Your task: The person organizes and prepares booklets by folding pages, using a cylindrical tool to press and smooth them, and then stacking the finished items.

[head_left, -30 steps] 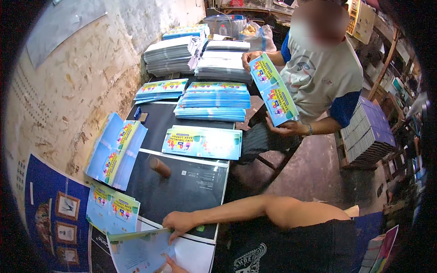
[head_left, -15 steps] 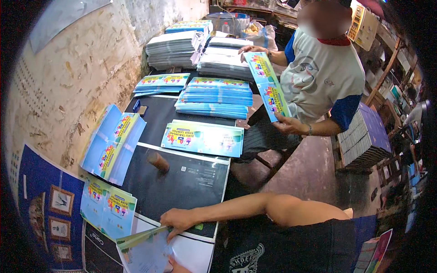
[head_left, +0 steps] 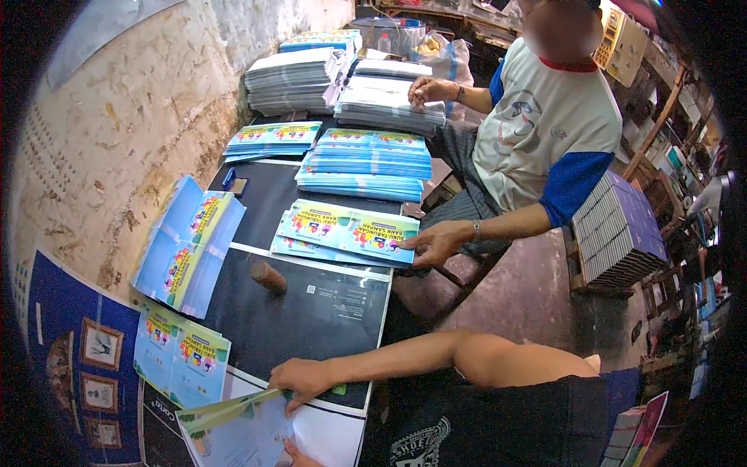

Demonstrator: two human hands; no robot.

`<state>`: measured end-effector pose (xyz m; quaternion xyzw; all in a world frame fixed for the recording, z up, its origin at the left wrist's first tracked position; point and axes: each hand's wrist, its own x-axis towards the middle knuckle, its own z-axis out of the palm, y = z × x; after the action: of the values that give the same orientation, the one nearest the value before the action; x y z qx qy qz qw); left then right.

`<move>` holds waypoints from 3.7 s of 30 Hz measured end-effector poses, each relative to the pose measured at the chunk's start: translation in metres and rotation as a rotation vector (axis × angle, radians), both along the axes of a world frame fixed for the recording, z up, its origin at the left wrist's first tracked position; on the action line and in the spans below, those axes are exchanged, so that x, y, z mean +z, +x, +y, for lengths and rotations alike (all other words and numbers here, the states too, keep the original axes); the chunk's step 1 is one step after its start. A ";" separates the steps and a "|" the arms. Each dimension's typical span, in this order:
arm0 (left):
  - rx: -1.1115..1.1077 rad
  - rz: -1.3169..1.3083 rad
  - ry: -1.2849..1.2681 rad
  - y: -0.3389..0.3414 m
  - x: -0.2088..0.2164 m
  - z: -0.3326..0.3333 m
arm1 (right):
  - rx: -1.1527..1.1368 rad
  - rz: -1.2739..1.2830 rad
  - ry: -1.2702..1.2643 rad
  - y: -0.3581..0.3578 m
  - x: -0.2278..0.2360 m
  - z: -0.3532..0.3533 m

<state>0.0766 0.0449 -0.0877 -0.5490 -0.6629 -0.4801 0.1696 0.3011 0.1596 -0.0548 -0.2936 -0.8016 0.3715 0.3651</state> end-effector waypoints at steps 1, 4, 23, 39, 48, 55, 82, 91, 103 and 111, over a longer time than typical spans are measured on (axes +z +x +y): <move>-0.006 0.030 0.006 -0.001 0.001 0.000 | -0.005 -0.067 -0.018 0.001 -0.005 0.004; -0.069 0.165 0.016 0.001 0.019 0.002 | -0.017 -0.160 -0.113 -0.007 0.004 -0.011; -0.118 -0.061 -0.024 0.010 0.013 0.006 | -0.011 0.022 0.039 0.000 0.001 -0.001; -0.223 -0.216 -0.067 0.017 0.019 0.012 | -0.030 -0.058 0.009 0.002 0.006 -0.002; -0.344 -0.435 -0.114 0.027 0.032 0.016 | -0.021 -0.006 0.036 0.003 0.006 -0.002; -0.565 -0.833 -0.173 0.039 0.062 0.002 | -0.015 -0.056 0.047 0.000 0.002 -0.001; -0.781 -1.467 -0.082 0.038 0.095 0.002 | 0.353 0.636 -0.673 -0.071 0.110 -0.070; -0.763 -2.094 0.293 -0.003 0.136 -0.038 | 0.007 0.229 -0.185 -0.105 0.094 -0.066; -0.144 -1.075 0.505 -0.074 0.209 -0.015 | 0.211 0.235 -0.056 -0.065 0.092 -0.001; 0.385 -0.207 0.008 -0.157 0.175 0.059 | -0.305 -0.001 -0.074 -0.001 0.027 0.083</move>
<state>-0.0808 0.1037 0.0869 -0.3593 -0.7674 -0.4953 0.1915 0.3004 0.2430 -0.0274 -0.4252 -0.7336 0.3411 0.4058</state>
